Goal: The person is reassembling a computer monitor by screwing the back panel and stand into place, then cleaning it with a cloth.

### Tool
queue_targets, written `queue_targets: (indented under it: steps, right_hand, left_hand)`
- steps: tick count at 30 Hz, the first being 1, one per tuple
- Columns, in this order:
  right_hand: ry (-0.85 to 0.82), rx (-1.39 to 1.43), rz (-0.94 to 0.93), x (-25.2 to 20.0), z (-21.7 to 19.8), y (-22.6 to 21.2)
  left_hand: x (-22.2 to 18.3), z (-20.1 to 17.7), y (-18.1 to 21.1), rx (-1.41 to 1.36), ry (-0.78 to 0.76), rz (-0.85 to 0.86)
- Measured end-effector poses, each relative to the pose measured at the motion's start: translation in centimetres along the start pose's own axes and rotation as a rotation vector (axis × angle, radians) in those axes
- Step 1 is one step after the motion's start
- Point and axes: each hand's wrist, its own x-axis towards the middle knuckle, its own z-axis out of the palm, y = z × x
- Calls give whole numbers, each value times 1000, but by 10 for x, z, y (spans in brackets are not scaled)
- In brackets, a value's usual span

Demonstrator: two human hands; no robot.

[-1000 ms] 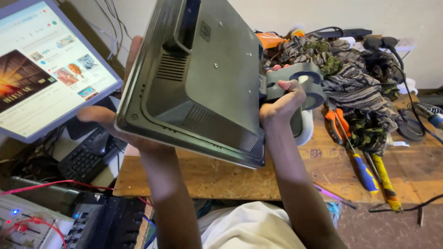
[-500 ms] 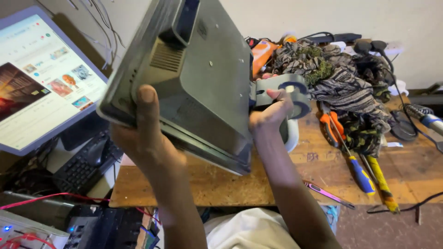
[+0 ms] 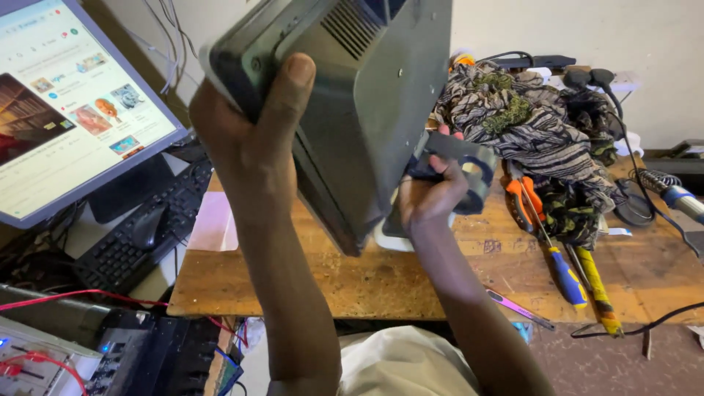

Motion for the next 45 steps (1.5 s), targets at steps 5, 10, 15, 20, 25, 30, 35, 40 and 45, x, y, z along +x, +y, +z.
queue_targets:
  steps: [5, 10, 15, 20, 25, 30, 35, 40, 45]
  right_hand:
    - [-40, 46, 6, 7, -23, 15]
    - [-41, 6, 83, 23, -24, 11]
    - [-85, -316, 172, -5, -14, -11]
    - [-118, -529, 645, -33, -8, -42]
    - [-333, -362, 854, -39, -24, -49]
    - [-415, -286, 784, -35, -65, -22]
    - [-346, -440, 753, -13, -114, -8]
    - [-356, -504, 755, -8, -114, -9]
    - [-343, -593, 729, -15, -105, -8]
  left_hand:
    - [25, -6, -29, -60, -183, 164]
    - [22, 9, -23, -49, -203, 120]
    - [20, 7, -19, 49, -200, 127]
    - [18, 1, -32, 85, -295, 218]
    - [-4, 12, -4, 152, -209, 126]
    - [-32, 19, -36, 223, 40, 159]
    - [-53, 1, -75, 279, 268, 320]
    - [-38, 14, -55, 225, 262, 300]
    - [-24, 14, -25, 219, 244, 225]
